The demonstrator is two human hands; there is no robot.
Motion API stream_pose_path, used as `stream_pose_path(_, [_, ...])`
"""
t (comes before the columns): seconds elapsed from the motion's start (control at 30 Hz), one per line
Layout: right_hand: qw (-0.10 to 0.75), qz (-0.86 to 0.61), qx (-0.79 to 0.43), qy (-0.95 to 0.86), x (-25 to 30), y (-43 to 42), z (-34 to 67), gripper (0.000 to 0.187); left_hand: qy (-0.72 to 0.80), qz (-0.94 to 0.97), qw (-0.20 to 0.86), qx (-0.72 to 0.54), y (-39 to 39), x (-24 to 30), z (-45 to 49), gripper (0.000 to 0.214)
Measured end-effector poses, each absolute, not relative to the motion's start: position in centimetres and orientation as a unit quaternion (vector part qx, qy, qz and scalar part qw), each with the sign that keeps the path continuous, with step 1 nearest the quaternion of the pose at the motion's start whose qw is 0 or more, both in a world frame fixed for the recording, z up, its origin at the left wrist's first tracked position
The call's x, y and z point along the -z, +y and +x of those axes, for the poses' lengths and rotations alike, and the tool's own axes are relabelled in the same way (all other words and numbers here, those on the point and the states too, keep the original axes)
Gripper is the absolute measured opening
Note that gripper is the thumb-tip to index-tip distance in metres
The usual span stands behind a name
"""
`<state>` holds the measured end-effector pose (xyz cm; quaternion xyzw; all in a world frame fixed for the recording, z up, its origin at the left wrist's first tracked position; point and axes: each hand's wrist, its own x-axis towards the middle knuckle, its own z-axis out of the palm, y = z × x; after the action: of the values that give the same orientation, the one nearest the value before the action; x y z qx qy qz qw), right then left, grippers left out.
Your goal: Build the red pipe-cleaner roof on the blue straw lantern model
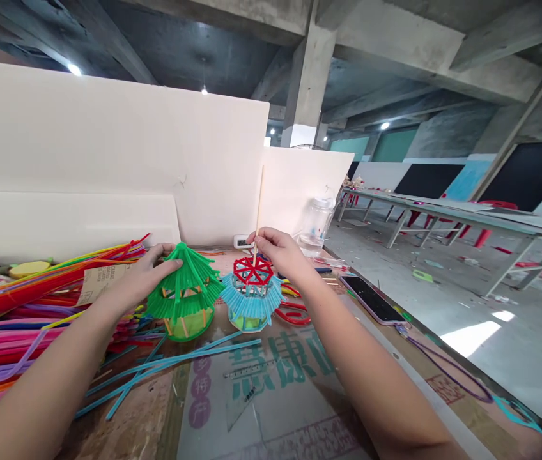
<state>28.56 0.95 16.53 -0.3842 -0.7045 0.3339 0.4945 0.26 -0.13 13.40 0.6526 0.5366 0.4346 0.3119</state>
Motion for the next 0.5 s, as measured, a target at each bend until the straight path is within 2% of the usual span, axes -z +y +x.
stream_pose_path(0.33, [0.514,-0.357,-0.432,-0.650,-15.9,1.1,28.5,0.023,0.527,0.647,0.338,-0.436,-0.3,-13.3,0.3,0.043])
stream_pose_path(0.5, [0.518,-0.342,-0.443,-0.647,-15.5,1.3,28.3,0.024,0.535,0.669,0.289,-0.426,-0.5,-13.7,0.3,0.039])
